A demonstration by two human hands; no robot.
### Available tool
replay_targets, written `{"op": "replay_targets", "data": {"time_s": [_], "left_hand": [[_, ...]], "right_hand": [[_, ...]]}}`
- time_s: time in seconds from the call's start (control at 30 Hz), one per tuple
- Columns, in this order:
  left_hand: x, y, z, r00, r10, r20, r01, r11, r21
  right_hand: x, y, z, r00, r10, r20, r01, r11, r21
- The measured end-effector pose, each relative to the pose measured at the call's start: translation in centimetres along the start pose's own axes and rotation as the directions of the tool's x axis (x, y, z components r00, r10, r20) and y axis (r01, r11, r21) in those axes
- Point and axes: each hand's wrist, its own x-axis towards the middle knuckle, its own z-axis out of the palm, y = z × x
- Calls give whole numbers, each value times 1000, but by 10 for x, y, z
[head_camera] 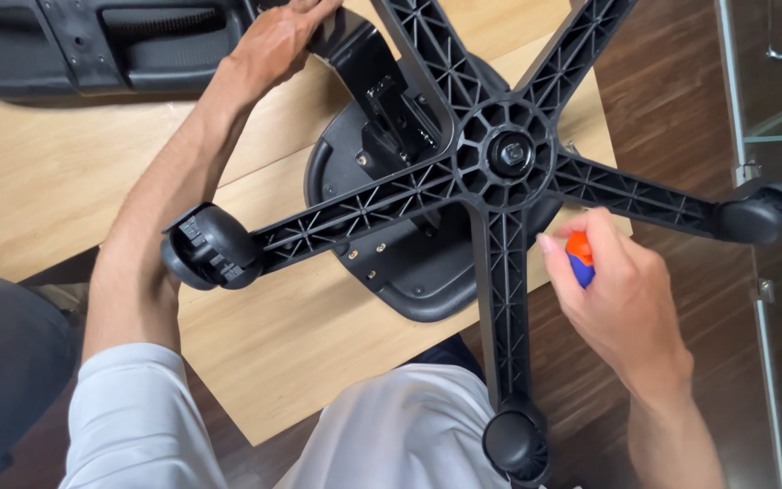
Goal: The person assembles an office chair on a wooden table. They align the black metal seat mounting plate onto the chair base, position the plastic seat shell, pick up screws and washers from the table, and drive the screws with a screwdriver and hex key, steadying the base with the other hand.
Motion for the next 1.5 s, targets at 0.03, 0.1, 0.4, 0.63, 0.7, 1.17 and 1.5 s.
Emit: {"op": "replay_targets", "data": {"time_s": [0.03, 0.1, 0.4, 0.63, 0.7, 1.17, 1.5], "left_hand": [[0, -3, 3, 998, 27, -51, -26, 1000, 15], [1, -2, 4, 1000, 5, -25, -4, 999, 44], [7, 17, -13, 1000, -4, -23, 10, 954, 301], [4, 46, -45, 993, 100, -67, -69, 927, 368], [4, 57, -59, 987, 143, -80, -103, 921, 376], [-8, 94, -94, 981, 179, -68, -146, 929, 339], [-97, 127, -135, 993, 4, -122, 40, 933, 359]], "right_hand": [[5, -9, -7, 982, -172, -75, 169, 985, -39], [31, -28, -10, 950, -297, -92, 287, 952, -107], [97, -58, 30, 864, -504, -21, 477, 830, -288], [98, -54, 38, 877, -480, -5, 464, 849, -253], [97, -54, 40, 882, -470, -38, 444, 856, -263], [92, -29, 39, 886, -444, -134, 413, 887, -205], [87, -55, 58, 803, -590, -81, 571, 802, -177]]}}
